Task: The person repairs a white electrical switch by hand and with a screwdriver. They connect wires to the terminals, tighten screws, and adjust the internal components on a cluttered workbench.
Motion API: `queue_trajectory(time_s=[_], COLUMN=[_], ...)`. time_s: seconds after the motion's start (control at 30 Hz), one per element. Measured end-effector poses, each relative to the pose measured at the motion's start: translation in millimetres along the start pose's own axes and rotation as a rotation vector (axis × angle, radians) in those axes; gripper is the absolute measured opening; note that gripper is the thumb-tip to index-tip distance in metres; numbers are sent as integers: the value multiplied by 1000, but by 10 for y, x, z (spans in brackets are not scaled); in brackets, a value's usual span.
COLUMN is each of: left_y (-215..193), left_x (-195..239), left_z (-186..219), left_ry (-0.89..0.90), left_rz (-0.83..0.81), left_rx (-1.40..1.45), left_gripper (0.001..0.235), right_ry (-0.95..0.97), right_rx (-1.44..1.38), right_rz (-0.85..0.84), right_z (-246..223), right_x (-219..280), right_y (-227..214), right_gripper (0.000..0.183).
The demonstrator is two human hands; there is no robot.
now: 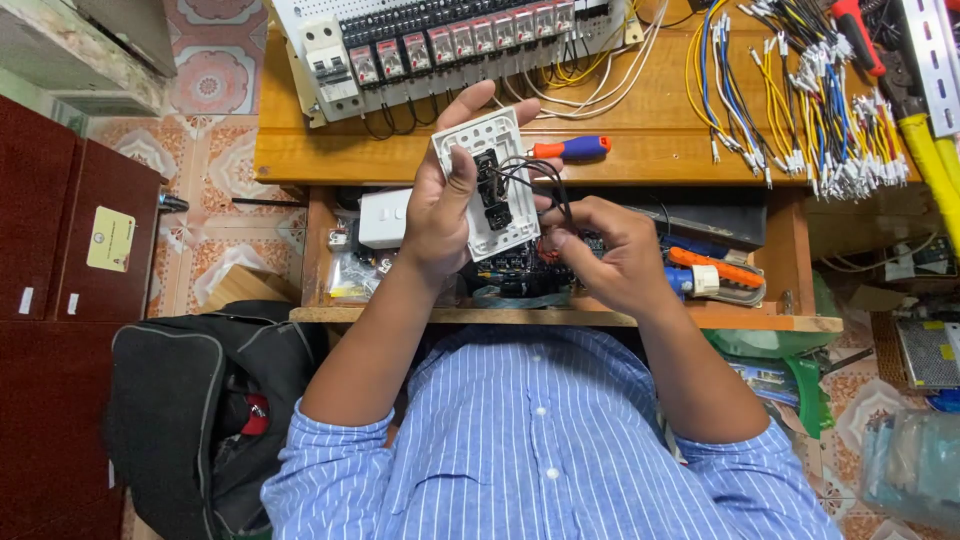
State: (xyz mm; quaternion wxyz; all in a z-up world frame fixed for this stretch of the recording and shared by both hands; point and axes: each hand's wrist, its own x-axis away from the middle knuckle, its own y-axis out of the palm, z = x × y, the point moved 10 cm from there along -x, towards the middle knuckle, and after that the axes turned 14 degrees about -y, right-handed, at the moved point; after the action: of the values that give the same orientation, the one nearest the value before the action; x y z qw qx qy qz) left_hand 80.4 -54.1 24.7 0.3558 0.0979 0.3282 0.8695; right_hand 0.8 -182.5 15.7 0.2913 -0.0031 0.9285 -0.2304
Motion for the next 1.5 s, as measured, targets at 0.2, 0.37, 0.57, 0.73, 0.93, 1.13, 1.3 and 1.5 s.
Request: queue_trajectory(time_s=[0.2,0.37,0.57,0.73,0.93,1.13,1.3,1.5], left_y=[-258,-277,-289,-344,-488,-704,-723,-548], left_x=[-97,-126,-311,-567,-725,-699,-643,-628], left_z=[-147,-150,-175,-293,-317,-428,-326,-329], left_ry=[-98,-182,-273,-340,-205,-128,93,103], left_rz=[14,15,-37,-183,-109,-21,-11,-62], left_rx=[34,-32,84,222,186,197,20,-128], left_gripper=[76,77,70,65,56,54,49,56], right_ry=[24,-89,-89,-103,-272,-657,-474,-407], right_rx=[-79,4,-130,-53,587,667,663,597], right_rz=[247,336,362,308,371,235,44,44], right_z=[191,109,225,499,338,-280,90,153], right_x=[149,107,-222,-576,-741,-642,-676,-636], right_y=[-437,-733,-924,-911,-790,-213,3,43], right_gripper=[10,13,20,5,21,8,17,30])
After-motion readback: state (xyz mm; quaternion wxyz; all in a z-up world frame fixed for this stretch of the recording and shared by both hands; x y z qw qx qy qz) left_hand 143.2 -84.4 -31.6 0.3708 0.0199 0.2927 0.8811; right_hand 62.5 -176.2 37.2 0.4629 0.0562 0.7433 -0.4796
